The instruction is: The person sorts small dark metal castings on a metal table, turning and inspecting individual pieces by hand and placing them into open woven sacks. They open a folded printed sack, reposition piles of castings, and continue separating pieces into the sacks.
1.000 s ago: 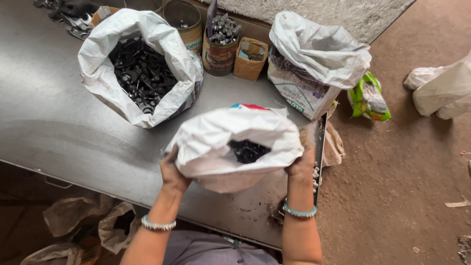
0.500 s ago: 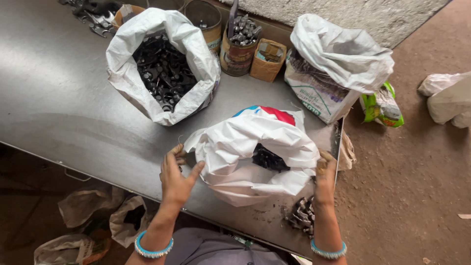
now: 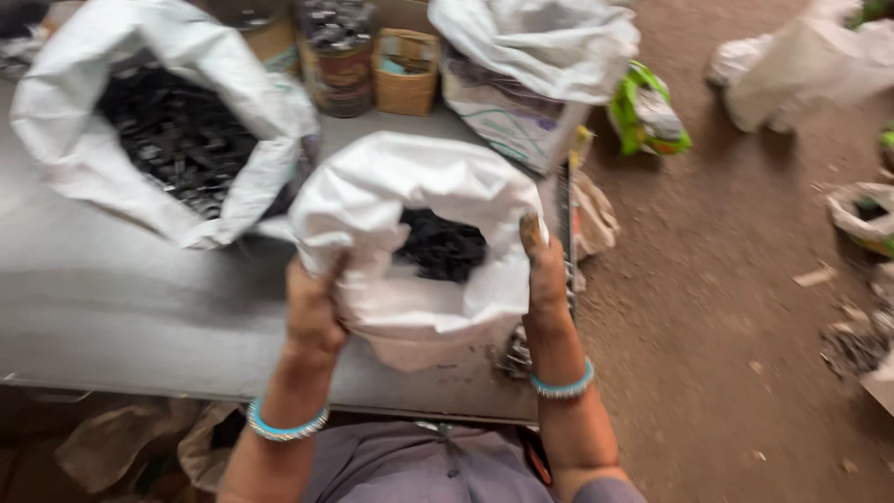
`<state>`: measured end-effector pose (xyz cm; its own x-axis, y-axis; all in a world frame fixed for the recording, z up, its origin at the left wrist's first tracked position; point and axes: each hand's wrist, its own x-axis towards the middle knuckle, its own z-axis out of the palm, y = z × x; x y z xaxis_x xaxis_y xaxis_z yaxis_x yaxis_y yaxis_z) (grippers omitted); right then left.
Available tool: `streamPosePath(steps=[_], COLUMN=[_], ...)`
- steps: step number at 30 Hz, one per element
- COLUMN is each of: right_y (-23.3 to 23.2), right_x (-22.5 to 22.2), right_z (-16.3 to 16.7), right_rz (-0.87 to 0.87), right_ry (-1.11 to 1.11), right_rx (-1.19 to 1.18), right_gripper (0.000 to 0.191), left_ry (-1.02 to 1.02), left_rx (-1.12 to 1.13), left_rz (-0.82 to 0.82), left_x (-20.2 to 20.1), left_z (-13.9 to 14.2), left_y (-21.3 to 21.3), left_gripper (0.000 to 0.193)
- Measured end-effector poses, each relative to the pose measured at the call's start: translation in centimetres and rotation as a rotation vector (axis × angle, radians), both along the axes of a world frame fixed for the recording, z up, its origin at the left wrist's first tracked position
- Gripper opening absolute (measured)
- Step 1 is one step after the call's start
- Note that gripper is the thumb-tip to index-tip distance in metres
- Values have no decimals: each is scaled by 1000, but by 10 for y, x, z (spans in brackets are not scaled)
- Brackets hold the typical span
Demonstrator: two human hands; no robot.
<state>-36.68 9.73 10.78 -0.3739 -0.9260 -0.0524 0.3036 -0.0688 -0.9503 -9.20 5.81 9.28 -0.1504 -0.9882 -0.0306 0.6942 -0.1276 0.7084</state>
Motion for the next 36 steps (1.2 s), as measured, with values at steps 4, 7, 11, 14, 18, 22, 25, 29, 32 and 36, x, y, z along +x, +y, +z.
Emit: streamPosePath(steps=[4,7,11,14,18,22,25,29,32,36], right_y=[13,40,91,128,170,215,245,274,287,307], right_x=[-15,-28,-49,-67,-100,-130,-157,-212,-254,-269], right_z=[78,117,144,162,181,164,125,47,-26,-118], right_rz=[23,-33,-217,-386,-605,-791,-910,-1048,-1132,-1133], right_ry=[-16,30,144,263,410,502,526,523,511,496], right_rx=[-203,-307,-446,-546,-606,-556,-452,-247,-22,551], right_gripper=[51,50,48,47,46,45,45,45,45,45], left_ry=[176,221,333,473,499,454,439,286,8,-1224], left_rx=[-210,-281,-335,-299,-200,-194,-164,-190,-202,-809], left_rz=[-124,-248,-442,-581,-780,-838,-905,-872,-838,-1074], left_x=[-26,-54,-83,-119,-207,-296,-347,-403,-420,-411], left_z=[80,133,171,180,182,157,116,44,-26,-97], left_y=[-22,-14,6,15,23,48,59,70,94,71], left_gripper=[59,55,46,43,49,48,53,61,76,76])
